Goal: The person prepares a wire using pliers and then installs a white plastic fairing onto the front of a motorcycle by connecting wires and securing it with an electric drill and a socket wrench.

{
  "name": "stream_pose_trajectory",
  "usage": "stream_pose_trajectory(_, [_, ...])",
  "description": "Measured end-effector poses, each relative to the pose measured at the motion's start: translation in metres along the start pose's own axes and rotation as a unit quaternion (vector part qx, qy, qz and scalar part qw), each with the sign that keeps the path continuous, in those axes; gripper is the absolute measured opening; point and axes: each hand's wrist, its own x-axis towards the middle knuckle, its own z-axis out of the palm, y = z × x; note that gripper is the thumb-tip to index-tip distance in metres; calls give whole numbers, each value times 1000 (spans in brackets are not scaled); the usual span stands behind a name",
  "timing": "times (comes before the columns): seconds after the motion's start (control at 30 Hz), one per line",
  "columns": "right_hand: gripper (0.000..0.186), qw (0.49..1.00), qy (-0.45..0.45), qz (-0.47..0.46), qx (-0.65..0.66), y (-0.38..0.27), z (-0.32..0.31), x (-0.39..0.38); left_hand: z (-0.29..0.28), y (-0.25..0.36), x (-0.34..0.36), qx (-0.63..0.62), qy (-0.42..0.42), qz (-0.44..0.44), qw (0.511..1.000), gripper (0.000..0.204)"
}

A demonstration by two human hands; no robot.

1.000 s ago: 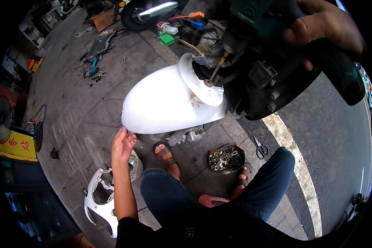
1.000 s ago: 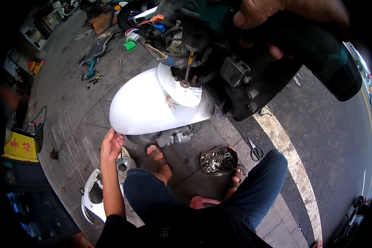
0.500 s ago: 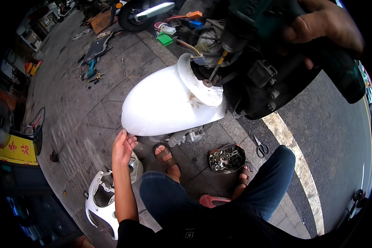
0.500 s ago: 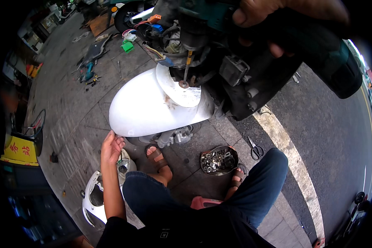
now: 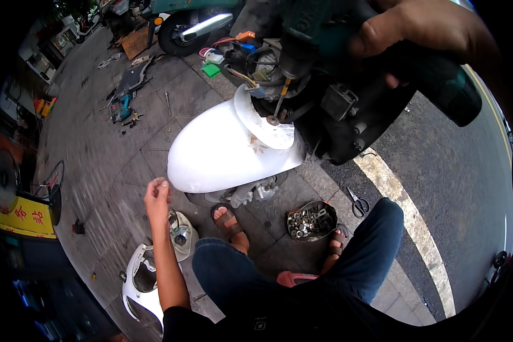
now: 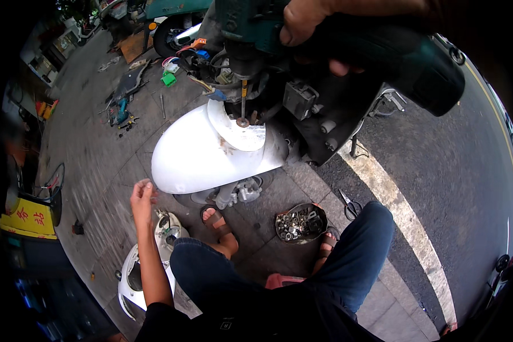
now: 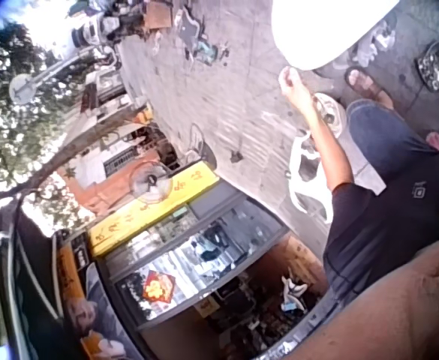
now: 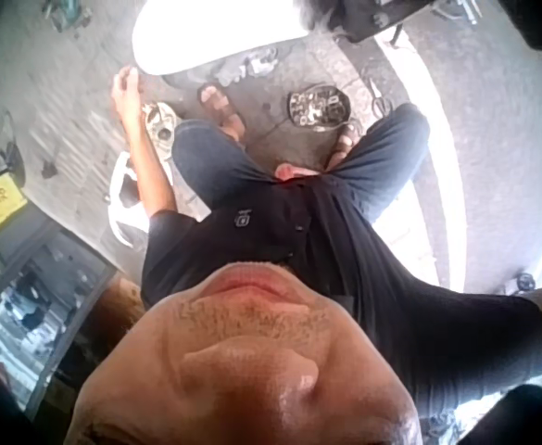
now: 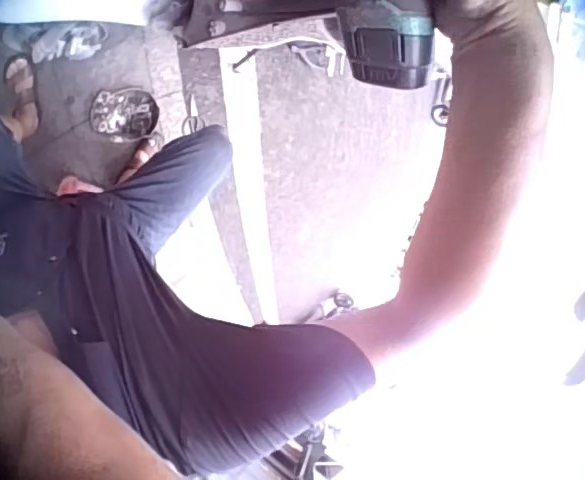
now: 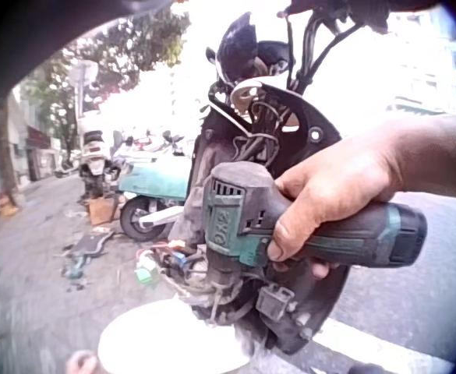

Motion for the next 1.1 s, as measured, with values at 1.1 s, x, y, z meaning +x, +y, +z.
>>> stream_pose_trajectory(1.1, [35,990,-77,-39,113,10,-12,9,225,279,-40,166,76,531,828,56])
